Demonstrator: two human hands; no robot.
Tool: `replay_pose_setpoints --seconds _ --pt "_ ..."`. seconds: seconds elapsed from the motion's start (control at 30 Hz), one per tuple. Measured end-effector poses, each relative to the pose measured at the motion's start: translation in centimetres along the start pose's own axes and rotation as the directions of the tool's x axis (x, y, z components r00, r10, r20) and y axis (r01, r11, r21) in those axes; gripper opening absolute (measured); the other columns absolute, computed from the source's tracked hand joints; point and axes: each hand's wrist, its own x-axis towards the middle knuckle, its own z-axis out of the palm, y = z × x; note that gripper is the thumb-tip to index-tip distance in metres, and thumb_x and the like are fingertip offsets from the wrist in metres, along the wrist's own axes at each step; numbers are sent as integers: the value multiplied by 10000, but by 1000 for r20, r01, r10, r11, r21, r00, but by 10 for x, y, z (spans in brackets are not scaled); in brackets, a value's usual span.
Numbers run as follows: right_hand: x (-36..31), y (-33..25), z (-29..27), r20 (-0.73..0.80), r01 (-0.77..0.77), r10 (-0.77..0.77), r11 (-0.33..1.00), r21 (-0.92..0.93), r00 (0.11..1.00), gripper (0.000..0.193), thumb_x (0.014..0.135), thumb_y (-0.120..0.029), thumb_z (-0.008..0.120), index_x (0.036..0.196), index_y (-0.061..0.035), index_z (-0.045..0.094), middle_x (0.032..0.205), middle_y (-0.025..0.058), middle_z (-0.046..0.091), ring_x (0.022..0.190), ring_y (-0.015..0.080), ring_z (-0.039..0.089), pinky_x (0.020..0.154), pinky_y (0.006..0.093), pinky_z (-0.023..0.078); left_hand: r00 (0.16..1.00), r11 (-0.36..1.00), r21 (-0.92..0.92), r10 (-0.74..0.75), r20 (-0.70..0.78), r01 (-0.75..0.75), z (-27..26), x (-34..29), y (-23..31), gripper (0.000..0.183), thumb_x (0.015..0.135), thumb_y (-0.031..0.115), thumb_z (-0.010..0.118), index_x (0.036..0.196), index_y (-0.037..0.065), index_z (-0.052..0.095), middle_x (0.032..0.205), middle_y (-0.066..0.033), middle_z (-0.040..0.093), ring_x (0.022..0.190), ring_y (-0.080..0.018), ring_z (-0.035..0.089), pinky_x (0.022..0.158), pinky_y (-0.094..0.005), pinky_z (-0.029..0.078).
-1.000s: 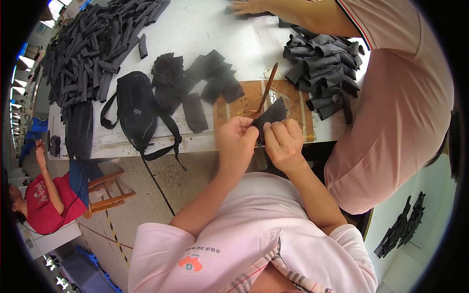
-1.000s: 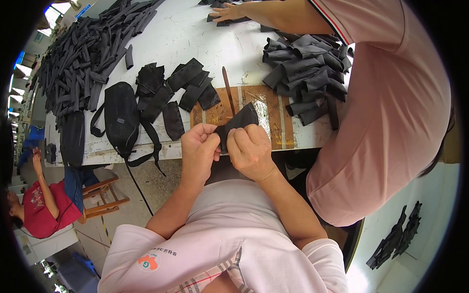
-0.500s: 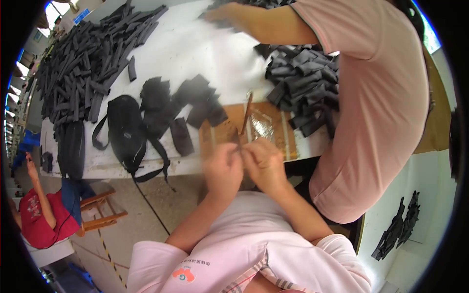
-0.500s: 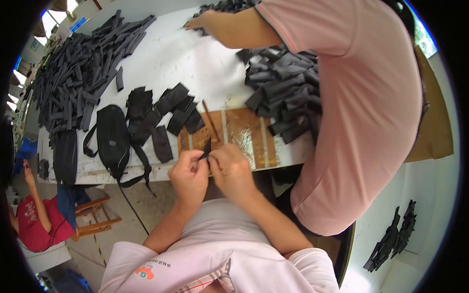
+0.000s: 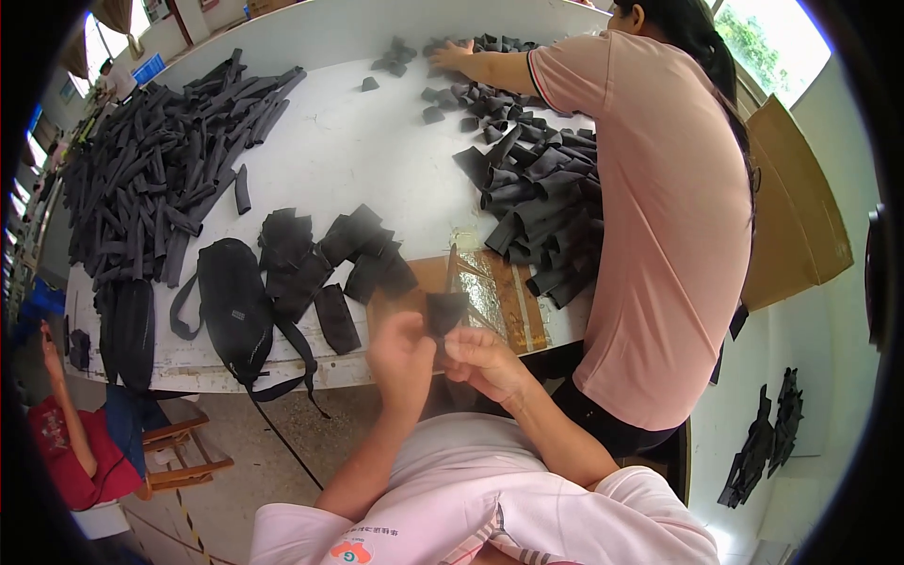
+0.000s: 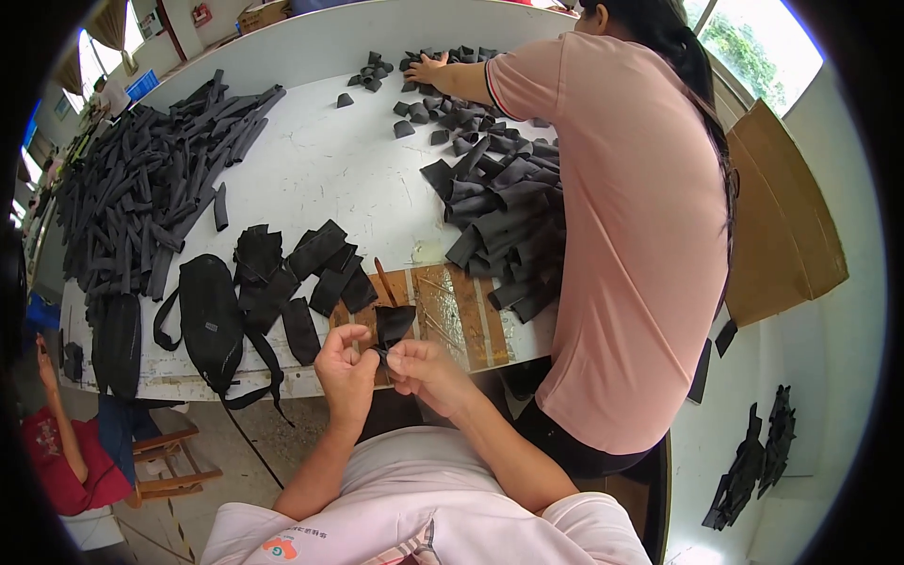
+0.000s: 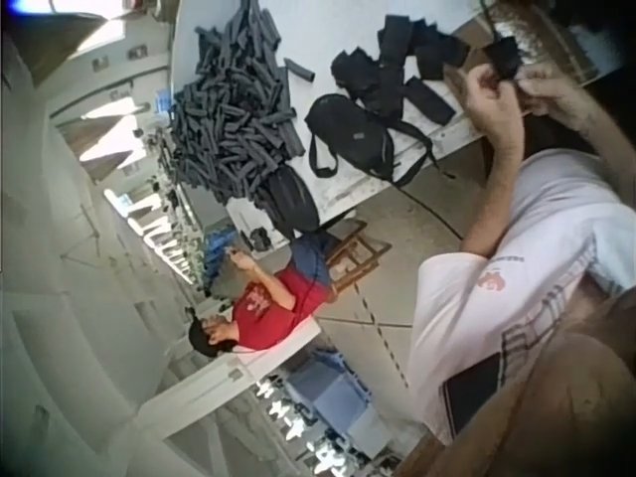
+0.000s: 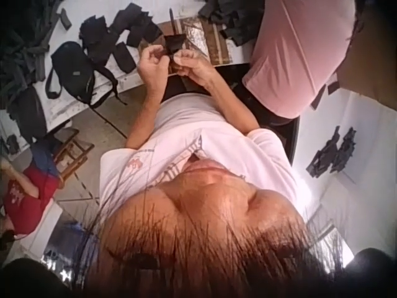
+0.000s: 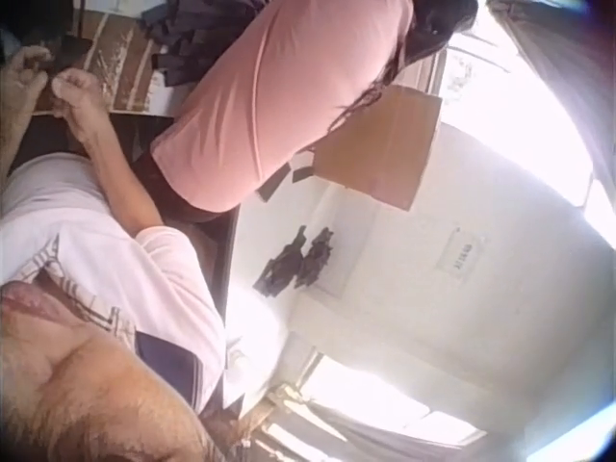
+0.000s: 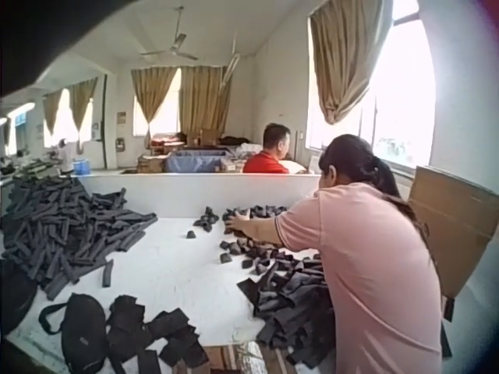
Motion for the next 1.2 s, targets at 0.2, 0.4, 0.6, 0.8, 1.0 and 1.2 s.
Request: replay_pose_setpoints --seconds 0.2,0.4,0.6,0.8,1.0,1.2 --pt "0 -1 1 -37 152 -158 980 -132 987 169 800 -207 609 733 -87 511 651 -35 489 571 55 427 547 191 360 956 954 -233 -124 266 189 -12 3 6 270 697 -63 512 960 -2 508 856 -71 564 578 -113 523 487 -211 423" --pt "-4 -7 9 33 329 -329 944 -7 944 114 777 -159 622 758 -75 547 813 -11 497 634 62 454 588 188 374 659 500 -548 -62 750 671 -21 -4 46 332 689 -84 501 1010 -20 450 798 -97 566 395 -18 319 350 -140 253" --pt "-10 -32 18 119 579 -595 686 -441 795 130 820 -111 566 731 -27 521 861 33 505 669 63 462 577 196 395 955 939 -315 -40 293 135 2 -12 47 258 744 -76 537 996 -26 514 844 -67 554 497 -31 446 425 -161 349" --pt "-15 -45 35 39 452 -511 718 -529 858 162 842 -120 544 712 -32 505 678 -6 507 605 43 446 535 187 382 947 913 -268 321 12 -306 14 -2 43 83 808 25 566 861 -30 532 737 -41 564 532 -38 474 446 -158 377" --pt "-16 -62 55 15 487 -560 706 -513 828 180 837 -128 556 714 -8 503 831 38 521 644 59 477 575 192 416 954 804 -583 77 291 113 -3 16 70 166 785 9 583 902 -22 470 753 -102 568 448 -36 436 365 -161 314" --pt "-12 -99 81 116 627 -658 628 -461 744 158 836 -120 551 751 14 545 779 26 538 649 51 471 575 183 400 698 268 -748 269 663 607 -2 44 102 362 786 -17 479 1132 -43 375 806 -134 576 339 -36 345 357 -199 300"
